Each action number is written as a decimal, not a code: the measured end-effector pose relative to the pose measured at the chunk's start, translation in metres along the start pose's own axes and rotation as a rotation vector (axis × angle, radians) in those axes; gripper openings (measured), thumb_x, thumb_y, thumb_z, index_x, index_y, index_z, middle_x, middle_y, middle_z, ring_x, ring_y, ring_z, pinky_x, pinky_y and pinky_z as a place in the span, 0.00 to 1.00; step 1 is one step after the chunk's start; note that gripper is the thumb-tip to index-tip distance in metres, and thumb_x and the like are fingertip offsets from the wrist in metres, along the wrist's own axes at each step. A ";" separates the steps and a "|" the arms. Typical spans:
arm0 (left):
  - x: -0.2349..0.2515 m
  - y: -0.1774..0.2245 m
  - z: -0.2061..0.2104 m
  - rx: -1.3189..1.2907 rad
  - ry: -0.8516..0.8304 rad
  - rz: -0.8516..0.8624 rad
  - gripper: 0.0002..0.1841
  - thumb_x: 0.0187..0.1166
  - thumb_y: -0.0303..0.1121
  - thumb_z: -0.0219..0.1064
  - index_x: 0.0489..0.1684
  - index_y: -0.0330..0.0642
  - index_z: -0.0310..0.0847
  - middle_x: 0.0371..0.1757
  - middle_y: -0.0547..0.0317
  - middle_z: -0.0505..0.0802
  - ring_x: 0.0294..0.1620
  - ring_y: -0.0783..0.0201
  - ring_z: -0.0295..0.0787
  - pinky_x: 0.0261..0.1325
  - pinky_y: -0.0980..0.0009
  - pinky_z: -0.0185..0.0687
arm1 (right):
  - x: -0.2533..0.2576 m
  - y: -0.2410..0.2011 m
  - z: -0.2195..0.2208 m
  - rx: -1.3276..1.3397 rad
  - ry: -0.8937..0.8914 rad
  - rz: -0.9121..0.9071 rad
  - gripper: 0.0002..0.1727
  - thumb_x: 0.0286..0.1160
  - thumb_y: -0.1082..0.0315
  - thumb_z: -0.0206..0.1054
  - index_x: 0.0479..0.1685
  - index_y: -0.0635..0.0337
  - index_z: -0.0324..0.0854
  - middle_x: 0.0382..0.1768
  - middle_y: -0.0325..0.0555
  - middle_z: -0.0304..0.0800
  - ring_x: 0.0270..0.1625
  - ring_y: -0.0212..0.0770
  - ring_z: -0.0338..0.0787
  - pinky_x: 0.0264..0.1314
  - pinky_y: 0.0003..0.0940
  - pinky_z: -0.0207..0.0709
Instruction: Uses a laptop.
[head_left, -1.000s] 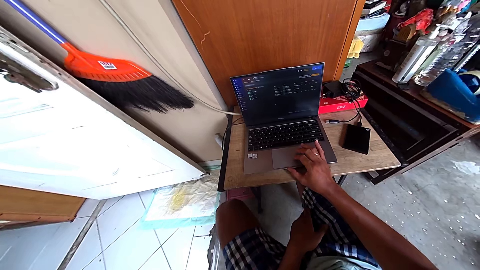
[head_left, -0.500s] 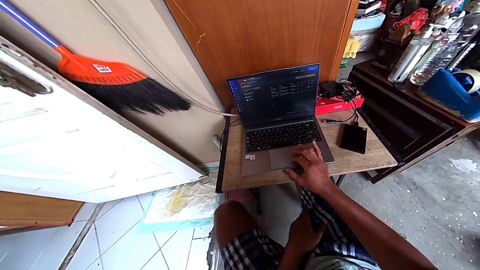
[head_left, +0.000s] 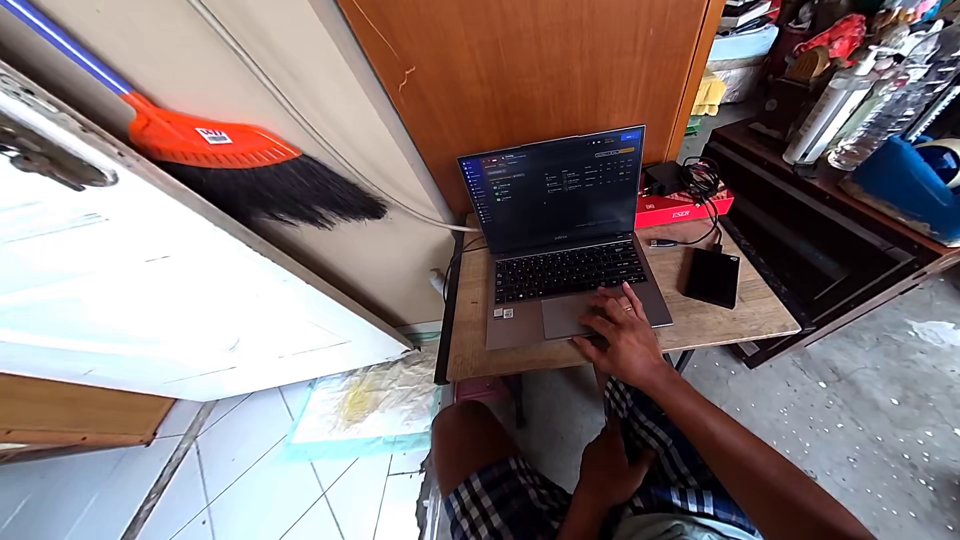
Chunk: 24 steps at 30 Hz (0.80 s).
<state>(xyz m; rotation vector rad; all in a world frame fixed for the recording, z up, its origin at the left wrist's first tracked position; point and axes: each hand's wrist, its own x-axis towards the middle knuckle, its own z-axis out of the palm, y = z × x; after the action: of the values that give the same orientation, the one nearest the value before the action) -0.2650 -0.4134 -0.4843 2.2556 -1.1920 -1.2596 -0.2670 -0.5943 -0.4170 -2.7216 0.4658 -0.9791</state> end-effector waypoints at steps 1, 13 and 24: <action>0.000 0.000 0.000 0.001 0.000 -0.001 0.48 0.74 0.67 0.64 0.86 0.38 0.61 0.67 0.42 0.88 0.66 0.46 0.88 0.67 0.43 0.82 | 0.000 0.000 0.000 0.000 0.004 -0.002 0.21 0.77 0.41 0.66 0.50 0.43 0.93 0.66 0.44 0.90 0.83 0.51 0.75 0.94 0.60 0.48; 0.000 0.000 0.001 0.004 0.000 0.002 0.48 0.75 0.67 0.63 0.87 0.38 0.60 0.67 0.42 0.88 0.66 0.47 0.88 0.67 0.44 0.82 | 0.001 -0.001 0.000 -0.007 -0.014 0.013 0.23 0.78 0.40 0.65 0.58 0.42 0.92 0.68 0.47 0.88 0.84 0.52 0.74 0.93 0.58 0.53; 0.003 -0.002 0.004 -0.011 0.000 0.001 0.47 0.74 0.67 0.64 0.86 0.40 0.61 0.65 0.43 0.89 0.64 0.46 0.89 0.66 0.43 0.83 | 0.000 -0.003 -0.001 -0.026 0.019 0.079 0.27 0.71 0.36 0.67 0.52 0.47 0.92 0.66 0.44 0.90 0.83 0.52 0.76 0.94 0.63 0.47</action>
<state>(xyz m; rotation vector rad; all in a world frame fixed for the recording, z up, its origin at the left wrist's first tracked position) -0.2664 -0.4142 -0.4900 2.2468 -1.1832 -1.2625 -0.2667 -0.5919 -0.4152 -2.6962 0.5896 -0.9863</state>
